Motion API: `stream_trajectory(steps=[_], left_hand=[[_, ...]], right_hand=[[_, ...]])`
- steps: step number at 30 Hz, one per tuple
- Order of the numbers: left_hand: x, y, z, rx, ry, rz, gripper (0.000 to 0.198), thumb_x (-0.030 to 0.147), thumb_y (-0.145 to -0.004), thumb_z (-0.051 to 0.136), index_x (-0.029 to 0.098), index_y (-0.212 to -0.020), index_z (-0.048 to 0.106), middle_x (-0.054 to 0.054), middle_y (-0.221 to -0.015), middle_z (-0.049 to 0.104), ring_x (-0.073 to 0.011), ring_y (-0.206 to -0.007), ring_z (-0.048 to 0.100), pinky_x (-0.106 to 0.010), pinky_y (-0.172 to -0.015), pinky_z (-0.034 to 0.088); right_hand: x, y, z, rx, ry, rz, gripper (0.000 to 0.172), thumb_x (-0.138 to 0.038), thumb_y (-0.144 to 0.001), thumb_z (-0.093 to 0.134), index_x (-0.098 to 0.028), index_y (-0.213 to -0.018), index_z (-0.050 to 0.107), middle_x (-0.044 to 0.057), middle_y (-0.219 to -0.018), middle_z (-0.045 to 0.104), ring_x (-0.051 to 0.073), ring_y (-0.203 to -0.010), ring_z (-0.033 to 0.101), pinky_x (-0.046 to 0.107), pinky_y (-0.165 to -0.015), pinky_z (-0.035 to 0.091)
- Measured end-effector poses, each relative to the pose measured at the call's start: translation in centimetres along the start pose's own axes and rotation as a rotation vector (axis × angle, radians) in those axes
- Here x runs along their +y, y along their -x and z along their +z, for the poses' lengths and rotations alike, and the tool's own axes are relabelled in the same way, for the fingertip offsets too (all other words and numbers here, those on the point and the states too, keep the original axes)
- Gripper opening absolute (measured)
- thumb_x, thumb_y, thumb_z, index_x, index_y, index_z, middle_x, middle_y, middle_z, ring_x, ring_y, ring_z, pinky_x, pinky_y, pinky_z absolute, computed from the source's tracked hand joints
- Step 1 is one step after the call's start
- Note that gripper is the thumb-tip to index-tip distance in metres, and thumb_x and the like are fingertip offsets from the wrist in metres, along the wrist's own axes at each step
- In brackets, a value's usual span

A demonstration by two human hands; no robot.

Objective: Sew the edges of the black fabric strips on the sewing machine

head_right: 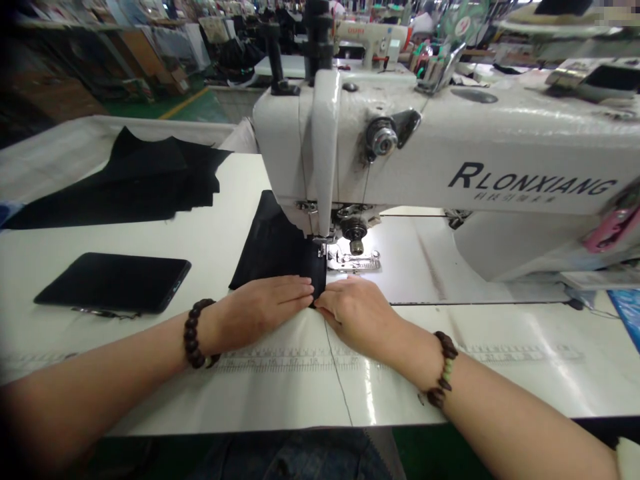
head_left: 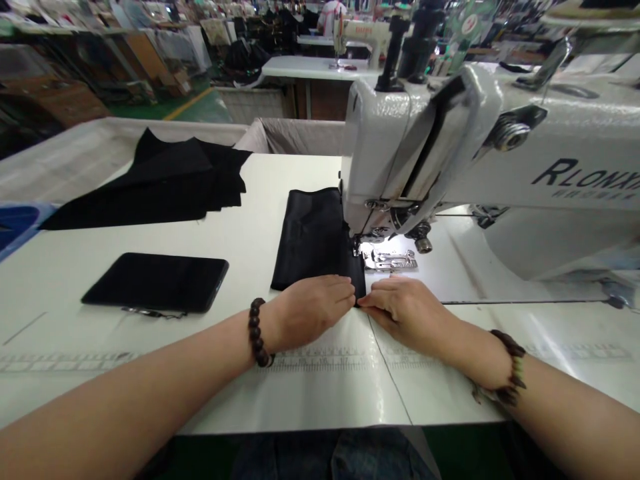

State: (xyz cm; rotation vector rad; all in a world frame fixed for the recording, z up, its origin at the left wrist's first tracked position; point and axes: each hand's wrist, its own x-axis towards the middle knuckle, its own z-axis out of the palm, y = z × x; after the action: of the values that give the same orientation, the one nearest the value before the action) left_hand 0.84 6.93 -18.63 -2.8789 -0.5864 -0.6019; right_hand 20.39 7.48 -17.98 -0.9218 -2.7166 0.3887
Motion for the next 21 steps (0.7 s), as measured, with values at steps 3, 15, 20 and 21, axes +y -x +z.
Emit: stream_trajectory(steps=[3,15,20,21], left_hand=[[-1.2,0.2,0.4,-0.057,-0.050,0.012,0.026,0.003,-0.085,0.037,0.005,-0.095,0.061,-0.010,-0.098,0.067,-0.0173,-0.093,0.061,-0.028,-0.085,0.049],[-3.6,-1.6,0.5,-0.388,-0.138,-0.070,0.020,0.010,-0.083,0.052,0.009,-0.101,0.060,-0.008,-0.112,0.062,-0.0157,-0.104,0.056,-0.025,-0.092,0.042],[-4.3,-1.7,1.1,-0.405,-0.115,-0.144,0.022,0.009,-0.085,0.049,0.010,-0.105,0.058,-0.007,-0.114,0.061,-0.0148,-0.107,0.054,-0.025,-0.093,0.041],[-4.5,-1.7,1.2,-0.401,-0.109,-0.156,0.022,0.009,-0.085,0.048,0.010,-0.105,0.058,-0.007,-0.114,0.061,-0.0142,-0.107,0.054,-0.025,-0.094,0.040]], right_hand=[[0.6,-0.3,0.4,0.078,0.076,-0.014,0.026,-0.017,-0.086,0.044,-0.014,-0.071,0.065,0.001,-0.058,0.057,0.012,-0.052,0.047,0.026,-0.054,0.030],[1.5,-0.6,1.4,0.160,0.313,0.006,0.038,-0.024,-0.094,0.029,-0.010,-0.097,0.064,0.002,-0.057,0.055,0.014,-0.050,0.044,0.030,-0.055,0.029],[1.3,-0.8,1.5,0.182,0.311,0.046,0.036,-0.025,-0.093,0.031,-0.011,-0.093,0.064,0.002,-0.056,0.056,0.013,-0.049,0.045,0.029,-0.053,0.028],[1.3,-0.9,1.5,0.183,0.305,0.047,0.036,-0.025,-0.093,0.032,-0.011,-0.092,0.065,0.002,-0.056,0.056,0.013,-0.049,0.045,0.029,-0.053,0.028]])
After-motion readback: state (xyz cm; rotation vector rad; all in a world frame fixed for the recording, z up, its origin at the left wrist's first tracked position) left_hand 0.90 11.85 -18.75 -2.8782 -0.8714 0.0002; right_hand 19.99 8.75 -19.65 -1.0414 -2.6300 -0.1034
